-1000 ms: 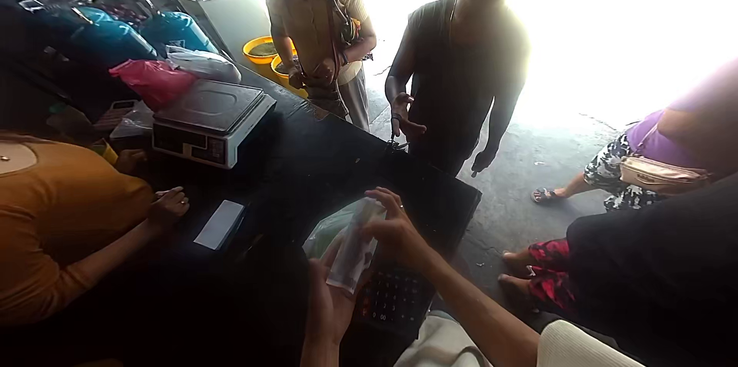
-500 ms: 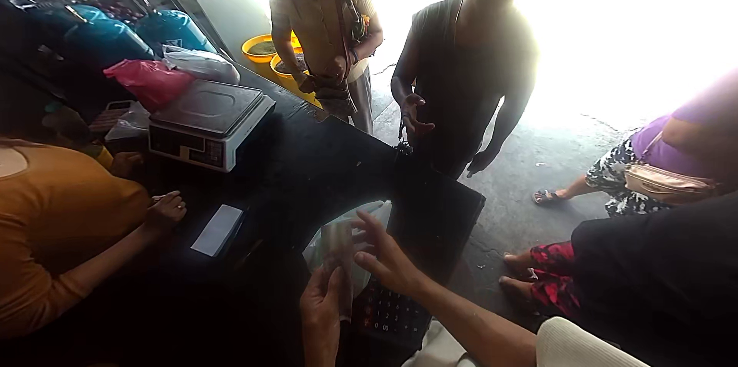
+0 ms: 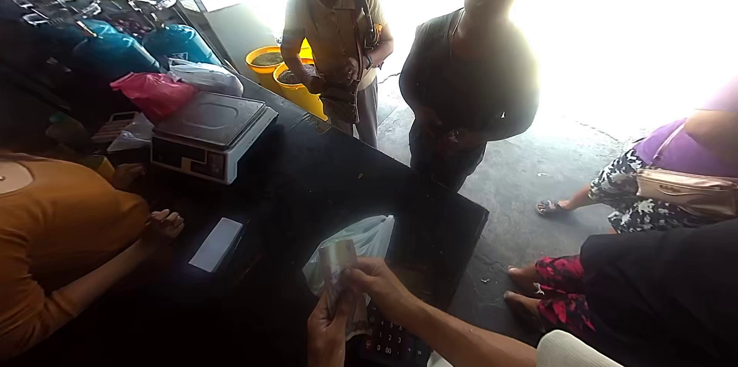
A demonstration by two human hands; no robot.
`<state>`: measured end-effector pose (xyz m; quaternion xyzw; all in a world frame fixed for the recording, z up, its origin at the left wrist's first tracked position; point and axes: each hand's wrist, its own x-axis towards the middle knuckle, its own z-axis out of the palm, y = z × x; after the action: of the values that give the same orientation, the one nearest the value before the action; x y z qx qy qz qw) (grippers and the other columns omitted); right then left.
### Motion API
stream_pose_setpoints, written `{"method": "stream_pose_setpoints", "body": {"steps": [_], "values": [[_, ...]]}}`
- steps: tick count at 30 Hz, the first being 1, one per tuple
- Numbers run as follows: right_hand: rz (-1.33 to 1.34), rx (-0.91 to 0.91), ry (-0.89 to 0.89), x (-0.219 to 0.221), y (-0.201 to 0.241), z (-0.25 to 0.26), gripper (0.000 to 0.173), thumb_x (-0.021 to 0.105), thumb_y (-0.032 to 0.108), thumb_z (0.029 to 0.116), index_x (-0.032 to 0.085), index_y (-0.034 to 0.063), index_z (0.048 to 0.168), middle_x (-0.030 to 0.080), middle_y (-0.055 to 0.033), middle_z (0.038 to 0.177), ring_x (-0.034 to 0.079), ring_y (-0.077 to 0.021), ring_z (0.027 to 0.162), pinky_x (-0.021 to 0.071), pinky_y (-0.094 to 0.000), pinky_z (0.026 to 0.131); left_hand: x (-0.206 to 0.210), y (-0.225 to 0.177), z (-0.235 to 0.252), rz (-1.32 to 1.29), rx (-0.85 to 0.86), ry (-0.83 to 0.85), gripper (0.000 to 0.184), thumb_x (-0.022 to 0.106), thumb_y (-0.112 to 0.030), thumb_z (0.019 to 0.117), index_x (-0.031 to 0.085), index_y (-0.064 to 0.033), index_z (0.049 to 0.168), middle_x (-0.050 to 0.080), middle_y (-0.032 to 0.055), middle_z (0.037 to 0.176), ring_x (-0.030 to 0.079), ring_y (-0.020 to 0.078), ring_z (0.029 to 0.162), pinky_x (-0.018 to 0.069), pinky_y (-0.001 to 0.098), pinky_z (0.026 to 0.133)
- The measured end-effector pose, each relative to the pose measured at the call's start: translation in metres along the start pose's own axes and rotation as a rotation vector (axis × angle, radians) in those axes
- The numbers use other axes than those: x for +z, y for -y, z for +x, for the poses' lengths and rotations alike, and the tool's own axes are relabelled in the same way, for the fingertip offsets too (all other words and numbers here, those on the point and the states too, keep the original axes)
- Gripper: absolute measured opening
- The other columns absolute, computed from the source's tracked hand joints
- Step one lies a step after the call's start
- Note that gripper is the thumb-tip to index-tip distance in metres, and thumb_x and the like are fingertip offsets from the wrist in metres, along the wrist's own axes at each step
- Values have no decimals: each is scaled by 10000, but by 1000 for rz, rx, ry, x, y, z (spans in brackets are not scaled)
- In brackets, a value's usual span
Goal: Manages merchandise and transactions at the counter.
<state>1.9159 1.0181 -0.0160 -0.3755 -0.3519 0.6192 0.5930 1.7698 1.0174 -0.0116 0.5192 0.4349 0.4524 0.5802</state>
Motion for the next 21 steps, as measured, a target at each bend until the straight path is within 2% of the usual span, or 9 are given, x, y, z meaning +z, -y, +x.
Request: {"method": "stream_pose_setpoints", "body": {"steps": [5, 8, 11, 14, 16, 21], "values": [[-79, 24, 99, 2, -1, 2, 184, 592, 133, 1031, 686, -14, 1087, 712, -36, 953, 668, -70, 891, 557, -298, 864, -1, -1, 1, 54, 6, -25, 171, 676, -115, 950, 716, -6, 1075, 753, 35, 913, 721, 91, 833, 608, 245, 786], [-70, 33, 48, 0, 2, 11, 187, 607, 151, 1025, 707, -8, 1026, 718, -33, 906, 674, -76, 854, 563, -307, 838, -8, -2, 1, 97, -1, -1, 179, 699, -125, 929, 731, -10, 1062, 754, 43, 899, 721, 100, 816, 609, 252, 770], [-25, 48, -30, -7, 15, 25, 204, 594, 168, 1030, 697, -8, 1028, 727, -53, 920, 694, -111, 860, 587, -340, 842, -21, 0, -7, 106, -54, 53, 180, 703, -130, 913, 732, -12, 1045, 750, 57, 874, 720, 116, 784, 612, 265, 742], [5, 14, -30, -13, 28, 35, 193, 584, 141, 1036, 698, -12, 1013, 734, -58, 905, 706, -114, 843, 594, -327, 831, -31, 4, -15, 71, -63, 45, 127, 697, -161, 919, 720, -49, 975, 725, 30, 770, 692, 107, 657, 603, 250, 651], [2, 26, -12, -10, 33, 36, 180, 577, 130, 1038, 692, -6, 1010, 735, -53, 899, 712, -114, 838, 604, -324, 819, -36, 6, -16, 60, -42, 11, 126, 699, -177, 921, 717, -58, 960, 721, 17, 755, 691, 102, 640, 607, 245, 640], [-52, 23, -11, -11, 35, 37, 184, 580, 153, 1038, 680, -1, 1030, 713, -56, 915, 701, -129, 806, 607, -311, 690, -59, 6, -10, -4, 28, -137, 145, 676, -249, 958, 731, -126, 1012, 727, -9, 854, 688, 87, 698, 605, 245, 655]]}}
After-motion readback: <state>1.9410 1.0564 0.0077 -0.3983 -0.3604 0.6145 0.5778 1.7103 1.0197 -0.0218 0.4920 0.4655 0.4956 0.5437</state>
